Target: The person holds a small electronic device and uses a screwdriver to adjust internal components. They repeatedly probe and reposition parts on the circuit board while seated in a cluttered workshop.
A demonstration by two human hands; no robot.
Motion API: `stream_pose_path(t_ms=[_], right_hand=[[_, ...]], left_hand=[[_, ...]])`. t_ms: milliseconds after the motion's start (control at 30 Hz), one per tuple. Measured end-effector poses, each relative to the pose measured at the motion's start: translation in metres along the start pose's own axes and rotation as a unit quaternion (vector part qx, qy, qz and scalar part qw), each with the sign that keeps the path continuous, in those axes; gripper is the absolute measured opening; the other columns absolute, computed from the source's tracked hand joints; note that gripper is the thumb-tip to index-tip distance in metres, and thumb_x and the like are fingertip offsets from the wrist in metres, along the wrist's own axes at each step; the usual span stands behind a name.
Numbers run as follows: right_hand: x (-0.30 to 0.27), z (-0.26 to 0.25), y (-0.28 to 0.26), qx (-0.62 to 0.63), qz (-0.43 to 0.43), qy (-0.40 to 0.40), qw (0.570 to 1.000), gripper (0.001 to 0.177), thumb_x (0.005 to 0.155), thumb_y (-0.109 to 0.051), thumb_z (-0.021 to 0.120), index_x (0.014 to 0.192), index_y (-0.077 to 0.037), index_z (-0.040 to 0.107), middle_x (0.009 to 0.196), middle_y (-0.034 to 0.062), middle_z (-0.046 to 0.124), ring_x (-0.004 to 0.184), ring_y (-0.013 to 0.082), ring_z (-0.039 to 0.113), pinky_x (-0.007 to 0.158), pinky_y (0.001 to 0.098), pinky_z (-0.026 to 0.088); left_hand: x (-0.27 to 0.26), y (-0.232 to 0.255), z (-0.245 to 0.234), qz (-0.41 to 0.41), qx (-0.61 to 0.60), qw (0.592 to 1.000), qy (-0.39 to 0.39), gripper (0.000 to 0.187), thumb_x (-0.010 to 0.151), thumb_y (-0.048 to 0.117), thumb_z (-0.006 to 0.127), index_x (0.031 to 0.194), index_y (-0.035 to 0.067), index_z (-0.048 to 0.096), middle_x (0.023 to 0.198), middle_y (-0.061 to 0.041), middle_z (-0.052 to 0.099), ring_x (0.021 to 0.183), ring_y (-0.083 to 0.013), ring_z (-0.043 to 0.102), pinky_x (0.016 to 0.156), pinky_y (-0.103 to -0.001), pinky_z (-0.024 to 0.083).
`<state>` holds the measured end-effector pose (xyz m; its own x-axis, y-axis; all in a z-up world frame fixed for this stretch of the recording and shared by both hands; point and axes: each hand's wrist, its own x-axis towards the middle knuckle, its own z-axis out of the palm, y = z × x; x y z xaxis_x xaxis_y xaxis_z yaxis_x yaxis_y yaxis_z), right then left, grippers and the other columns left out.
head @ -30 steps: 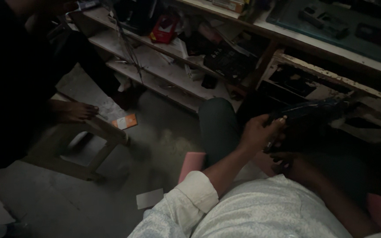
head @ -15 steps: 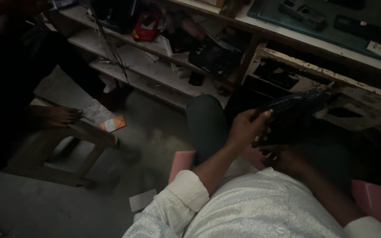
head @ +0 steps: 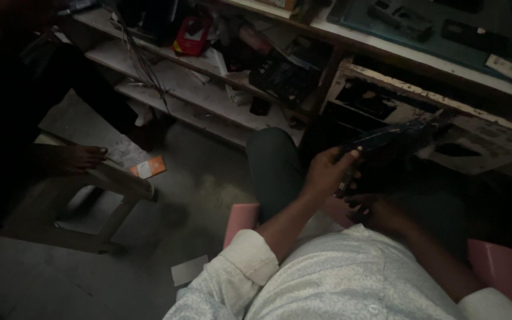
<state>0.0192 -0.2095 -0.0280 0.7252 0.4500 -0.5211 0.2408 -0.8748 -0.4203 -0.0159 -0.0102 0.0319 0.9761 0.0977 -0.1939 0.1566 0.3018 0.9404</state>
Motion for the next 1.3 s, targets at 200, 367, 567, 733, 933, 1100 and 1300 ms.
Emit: stream_pose_path(t_ms=[200, 367, 567, 733, 933, 1100, 1300], right_hand=[[-0.002, 0.001, 0.000, 0.032, 0.013, 0.009, 0.999, 0.049, 0.088, -0.030, 0.079, 0.134, -0.017, 0.069, 0.123, 0.0050, 0.076, 0.108, 0.0184, 0.072, 0.094, 0.0360, 0.060], [0.000, 0.004, 0.008, 0.103, -0.013, 0.006, 0.995, 0.045, 0.085, -0.020, 0.079, 0.129, -0.014, 0.071, 0.117, 0.0062, 0.077, 0.100, 0.0195, 0.073, 0.086, 0.0349, 0.061], [0.011, 0.012, 0.020, 0.106, -0.042, 0.012, 0.993, 0.042, 0.086, -0.015, 0.079, 0.127, -0.014, 0.072, 0.113, 0.0063, 0.076, 0.097, 0.0181, 0.071, 0.084, 0.0330, 0.061], [0.006, 0.006, 0.017, 0.051, -0.050, 0.010, 0.997, 0.047, 0.083, -0.016, 0.074, 0.130, -0.017, 0.071, 0.115, 0.0067, 0.077, 0.092, 0.0176, 0.075, 0.084, 0.0332, 0.062], [-0.017, -0.015, -0.012, -0.003, -0.009, -0.015, 1.000, 0.046, 0.091, -0.034, 0.074, 0.134, -0.019, 0.068, 0.118, 0.0066, 0.077, 0.098, 0.0191, 0.074, 0.092, 0.0356, 0.059], [-0.026, -0.025, -0.032, 0.001, 0.008, -0.029, 1.000, 0.052, 0.091, -0.039, 0.073, 0.139, -0.021, 0.063, 0.123, 0.0043, 0.074, 0.106, 0.0191, 0.073, 0.095, 0.0365, 0.059], [-0.023, -0.022, -0.023, -0.012, 0.028, -0.025, 0.999, 0.053, 0.091, -0.039, 0.074, 0.140, -0.023, 0.063, 0.124, 0.0047, 0.074, 0.106, 0.0183, 0.072, 0.097, 0.0364, 0.057]], left_hand=[[0.002, -0.003, 0.001, 0.017, -0.009, 1.000, 0.003, 0.036, 0.101, 0.035, 0.064, 0.115, 0.002, 0.072, 0.084, -0.005, 0.072, 0.071, -0.0131, 0.070, 0.056, -0.028, 0.056], [0.009, -0.014, 0.002, 0.046, 0.013, 0.999, 0.026, 0.036, 0.100, 0.034, 0.067, 0.114, 0.002, 0.073, 0.083, -0.005, 0.072, 0.070, -0.0131, 0.068, 0.059, -0.030, 0.054], [0.018, -0.026, 0.000, 0.030, 0.006, 0.999, 0.026, 0.035, 0.100, 0.035, 0.067, 0.110, 0.002, 0.072, 0.081, -0.005, 0.072, 0.067, -0.0134, 0.066, 0.057, -0.031, 0.052], [0.015, -0.023, 0.002, 0.059, -0.024, 0.998, 0.021, 0.035, 0.100, 0.034, 0.068, 0.112, 0.002, 0.072, 0.083, -0.006, 0.073, 0.068, -0.0128, 0.066, 0.057, -0.029, 0.052], [0.011, -0.011, 0.004, 0.016, -0.026, 1.000, 0.006, 0.036, 0.099, 0.035, 0.065, 0.111, 0.002, 0.070, 0.083, -0.007, 0.075, 0.063, -0.0161, 0.069, 0.051, -0.031, 0.055], [0.008, -0.005, 0.003, 0.020, -0.023, 1.000, -0.002, 0.039, 0.100, 0.038, 0.065, 0.113, 0.002, 0.071, 0.084, -0.007, 0.074, 0.068, -0.0143, 0.070, 0.055, -0.030, 0.058], [0.008, -0.010, 0.004, 0.004, 0.005, 1.000, 0.010, 0.036, 0.100, 0.036, 0.063, 0.113, 0.003, 0.070, 0.083, -0.006, 0.074, 0.069, -0.0151, 0.071, 0.056, -0.031, 0.058]])
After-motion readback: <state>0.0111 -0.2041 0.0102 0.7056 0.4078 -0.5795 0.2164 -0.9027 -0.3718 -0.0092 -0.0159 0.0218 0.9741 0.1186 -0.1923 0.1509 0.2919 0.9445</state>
